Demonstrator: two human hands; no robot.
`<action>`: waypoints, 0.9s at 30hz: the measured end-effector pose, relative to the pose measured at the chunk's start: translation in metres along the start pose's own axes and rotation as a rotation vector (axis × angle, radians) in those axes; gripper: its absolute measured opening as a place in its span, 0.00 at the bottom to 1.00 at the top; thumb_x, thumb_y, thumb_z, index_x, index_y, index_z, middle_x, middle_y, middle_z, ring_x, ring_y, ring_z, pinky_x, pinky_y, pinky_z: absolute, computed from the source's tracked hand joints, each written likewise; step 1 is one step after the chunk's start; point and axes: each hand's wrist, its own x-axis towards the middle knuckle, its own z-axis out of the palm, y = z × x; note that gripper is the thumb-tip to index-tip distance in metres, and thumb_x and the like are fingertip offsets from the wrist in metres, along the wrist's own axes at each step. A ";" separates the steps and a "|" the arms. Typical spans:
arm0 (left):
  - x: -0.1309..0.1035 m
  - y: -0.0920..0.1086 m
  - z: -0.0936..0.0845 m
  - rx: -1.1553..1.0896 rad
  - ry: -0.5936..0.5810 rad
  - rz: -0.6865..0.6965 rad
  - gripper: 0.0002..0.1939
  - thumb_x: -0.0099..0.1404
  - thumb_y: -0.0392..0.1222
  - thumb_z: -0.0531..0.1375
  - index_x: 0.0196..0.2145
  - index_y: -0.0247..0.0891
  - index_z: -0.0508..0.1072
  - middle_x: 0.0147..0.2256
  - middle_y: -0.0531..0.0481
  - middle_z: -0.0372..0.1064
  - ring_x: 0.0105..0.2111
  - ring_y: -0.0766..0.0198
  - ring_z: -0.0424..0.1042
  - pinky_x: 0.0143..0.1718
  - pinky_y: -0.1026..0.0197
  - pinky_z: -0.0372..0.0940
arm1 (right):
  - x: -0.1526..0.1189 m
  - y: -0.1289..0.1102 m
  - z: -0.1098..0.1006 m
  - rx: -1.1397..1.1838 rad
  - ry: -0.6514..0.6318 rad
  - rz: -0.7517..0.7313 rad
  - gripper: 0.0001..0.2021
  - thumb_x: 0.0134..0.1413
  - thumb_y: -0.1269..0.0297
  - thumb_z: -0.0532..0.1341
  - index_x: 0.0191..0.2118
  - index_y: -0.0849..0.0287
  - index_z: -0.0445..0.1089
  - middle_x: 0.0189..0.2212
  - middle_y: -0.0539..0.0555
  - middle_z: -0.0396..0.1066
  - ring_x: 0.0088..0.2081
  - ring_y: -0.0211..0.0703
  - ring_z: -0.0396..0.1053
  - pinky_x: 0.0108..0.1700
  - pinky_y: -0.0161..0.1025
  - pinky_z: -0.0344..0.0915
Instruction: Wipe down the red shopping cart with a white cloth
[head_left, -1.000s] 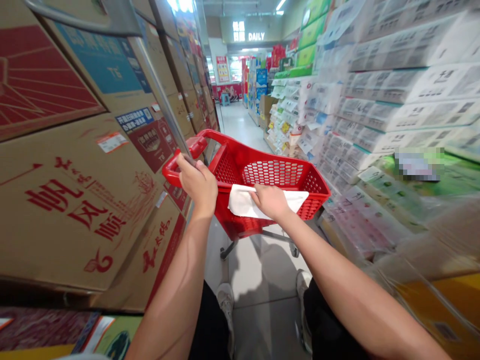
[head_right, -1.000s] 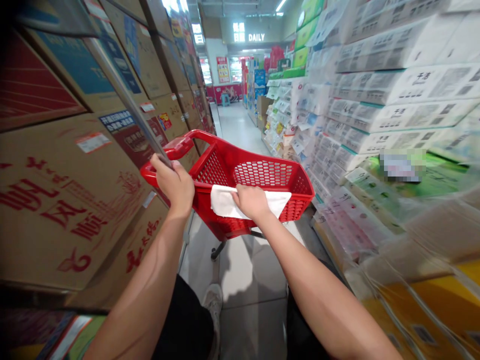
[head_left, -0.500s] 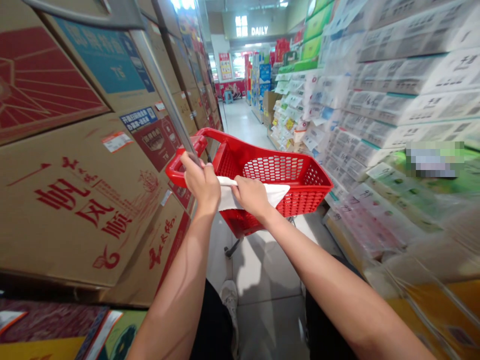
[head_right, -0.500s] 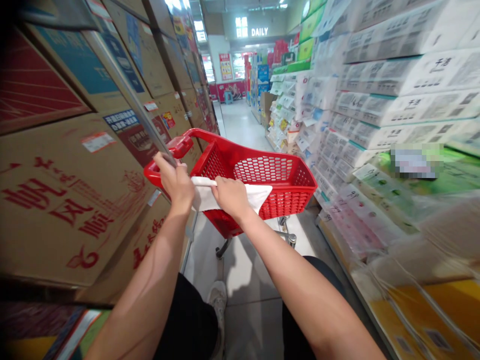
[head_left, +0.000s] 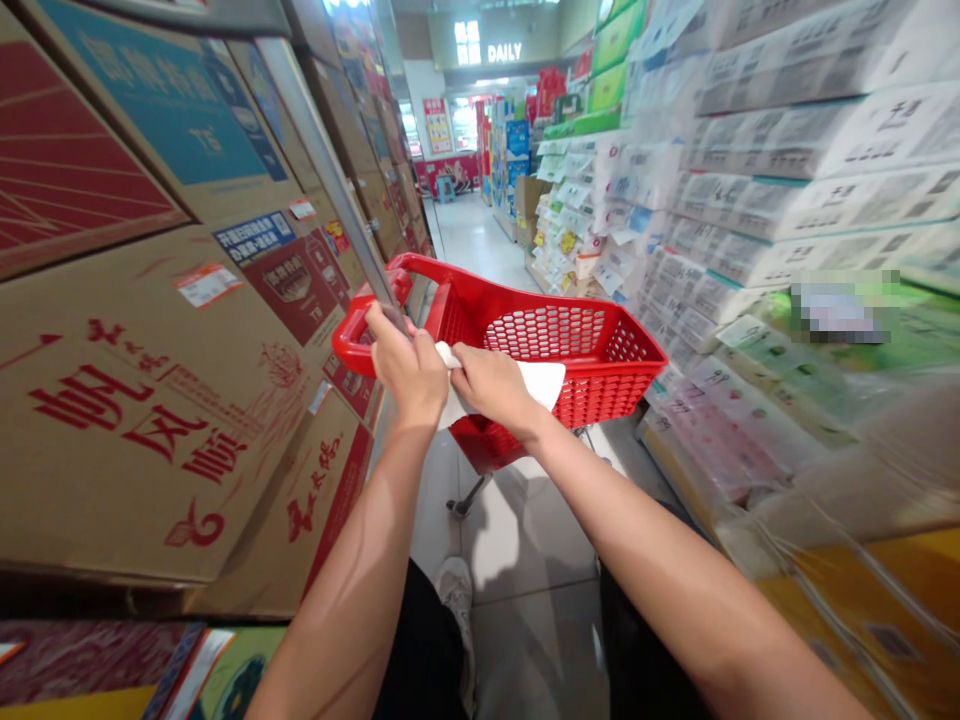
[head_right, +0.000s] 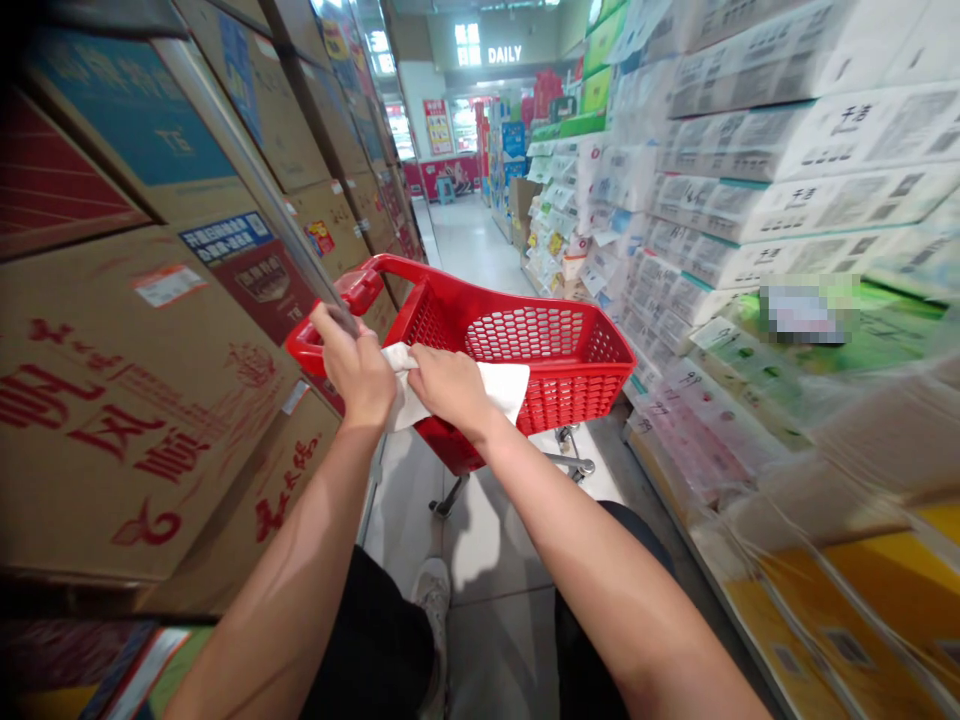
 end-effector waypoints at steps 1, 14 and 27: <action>0.000 0.000 -0.001 -0.003 -0.009 0.010 0.20 0.65 0.37 0.49 0.54 0.38 0.59 0.43 0.43 0.69 0.46 0.52 0.72 0.50 0.52 0.62 | -0.003 0.004 -0.001 -0.010 -0.010 0.020 0.15 0.70 0.59 0.48 0.51 0.56 0.67 0.46 0.57 0.77 0.45 0.51 0.74 0.43 0.40 0.62; 0.014 -0.027 -0.005 0.031 0.070 0.003 0.21 0.65 0.35 0.50 0.56 0.35 0.61 0.44 0.41 0.69 0.47 0.53 0.72 0.54 0.52 0.62 | -0.070 0.124 -0.034 -0.255 -0.375 0.282 0.22 0.65 0.49 0.51 0.51 0.55 0.74 0.45 0.62 0.78 0.47 0.57 0.75 0.43 0.43 0.63; 0.005 -0.016 -0.004 0.054 0.124 -0.013 0.25 0.63 0.33 0.50 0.58 0.33 0.59 0.44 0.40 0.70 0.49 0.51 0.72 0.56 0.50 0.61 | -0.053 0.093 -0.025 -0.213 -0.322 0.221 0.17 0.66 0.61 0.49 0.52 0.58 0.71 0.47 0.61 0.77 0.46 0.54 0.74 0.44 0.42 0.62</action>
